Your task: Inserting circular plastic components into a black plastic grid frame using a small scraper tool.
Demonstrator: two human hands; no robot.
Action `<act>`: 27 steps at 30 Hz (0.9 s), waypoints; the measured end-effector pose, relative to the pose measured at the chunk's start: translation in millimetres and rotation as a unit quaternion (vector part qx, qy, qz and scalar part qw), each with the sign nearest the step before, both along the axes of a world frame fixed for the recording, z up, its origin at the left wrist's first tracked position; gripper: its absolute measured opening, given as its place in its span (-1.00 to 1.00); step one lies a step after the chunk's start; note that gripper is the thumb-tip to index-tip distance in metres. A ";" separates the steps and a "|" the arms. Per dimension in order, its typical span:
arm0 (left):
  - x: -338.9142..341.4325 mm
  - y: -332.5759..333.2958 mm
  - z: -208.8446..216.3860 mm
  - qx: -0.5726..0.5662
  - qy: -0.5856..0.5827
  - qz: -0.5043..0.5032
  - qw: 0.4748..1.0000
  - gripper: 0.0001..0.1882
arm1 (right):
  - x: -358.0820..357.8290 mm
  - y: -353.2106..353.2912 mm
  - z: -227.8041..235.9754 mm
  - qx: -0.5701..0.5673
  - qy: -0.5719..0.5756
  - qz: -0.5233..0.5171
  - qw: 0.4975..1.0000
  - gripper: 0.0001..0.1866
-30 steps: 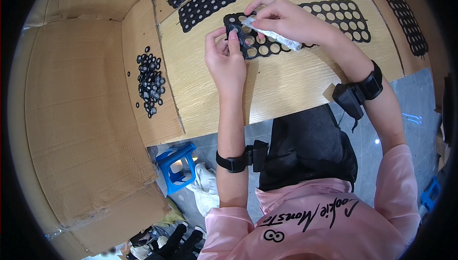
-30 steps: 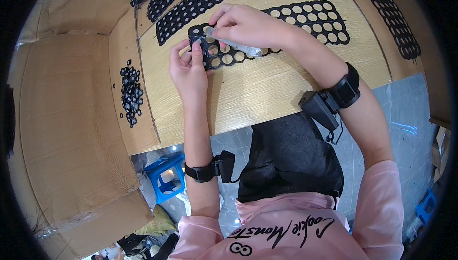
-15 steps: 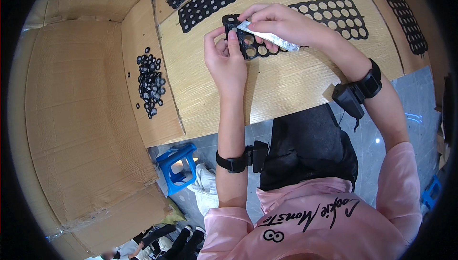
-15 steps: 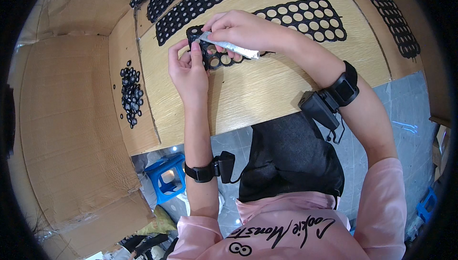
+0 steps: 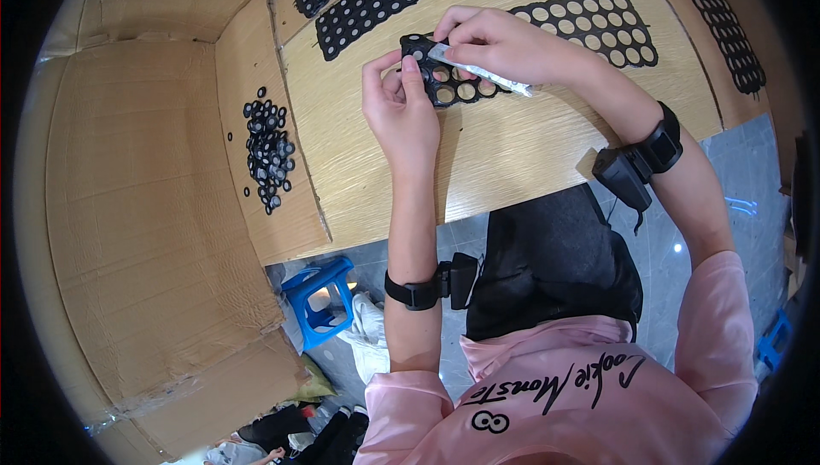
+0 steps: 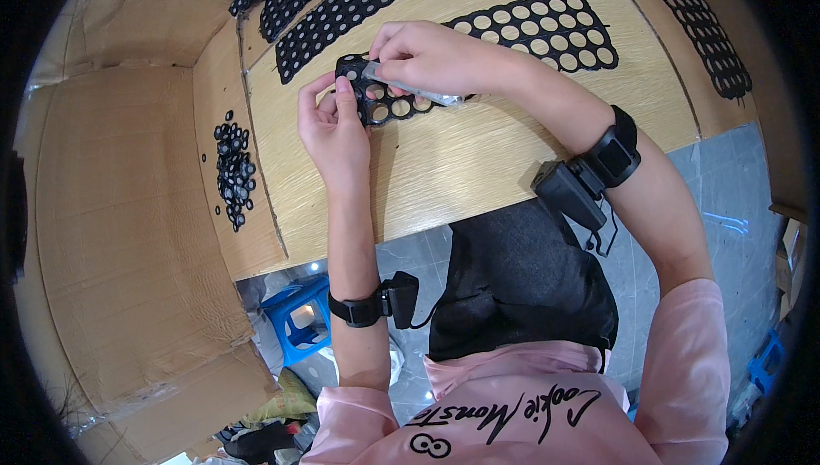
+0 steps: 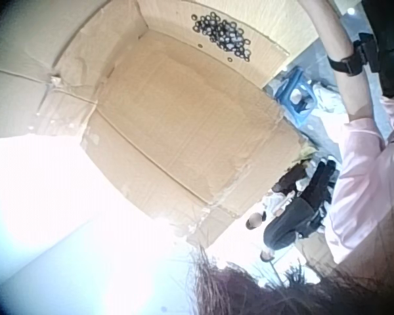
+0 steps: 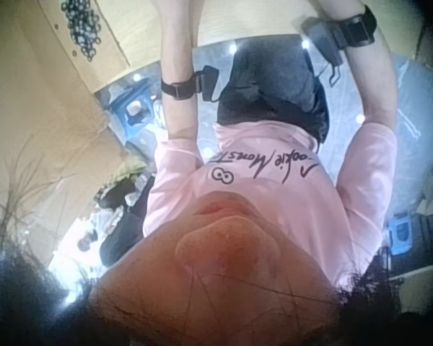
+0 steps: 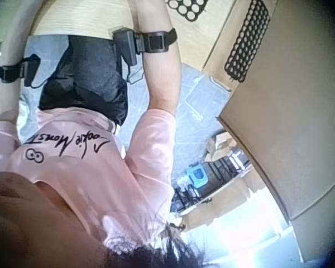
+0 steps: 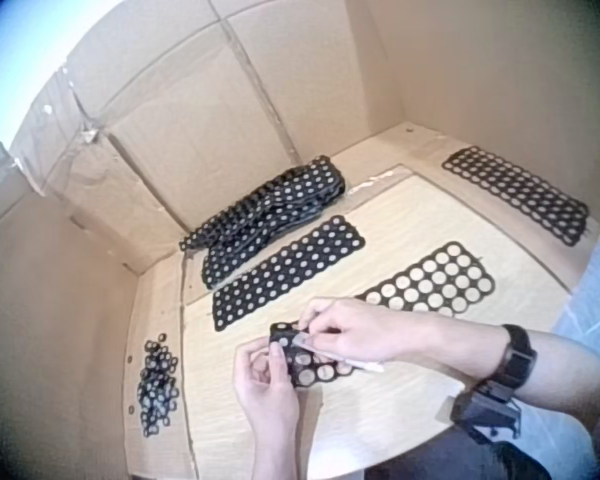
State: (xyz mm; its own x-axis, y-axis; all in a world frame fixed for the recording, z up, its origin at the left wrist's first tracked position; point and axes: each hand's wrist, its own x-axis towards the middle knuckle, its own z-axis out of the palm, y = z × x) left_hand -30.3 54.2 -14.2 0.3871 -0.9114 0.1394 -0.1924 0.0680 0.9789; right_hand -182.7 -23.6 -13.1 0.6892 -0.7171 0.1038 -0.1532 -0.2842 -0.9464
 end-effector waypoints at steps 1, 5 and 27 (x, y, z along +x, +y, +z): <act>-0.1 0.0 0.0 -0.003 0.003 -0.001 1.000 -0.87 | 0.0 0.3 0.2 -0.006 0.004 0.001 1.000 -0.73; -0.5 0.5 0.1 -0.008 0.002 -0.007 1.000 -0.87 | 1.0 1.0 -3.0 -0.023 -0.002 -0.001 1.000 -0.72; 10.6 -4.2 -11.7 0.003 -0.012 0.047 0.999 -0.84 | 2.0 7.9 11.1 -0.065 -0.049 -0.091 0.992 -0.72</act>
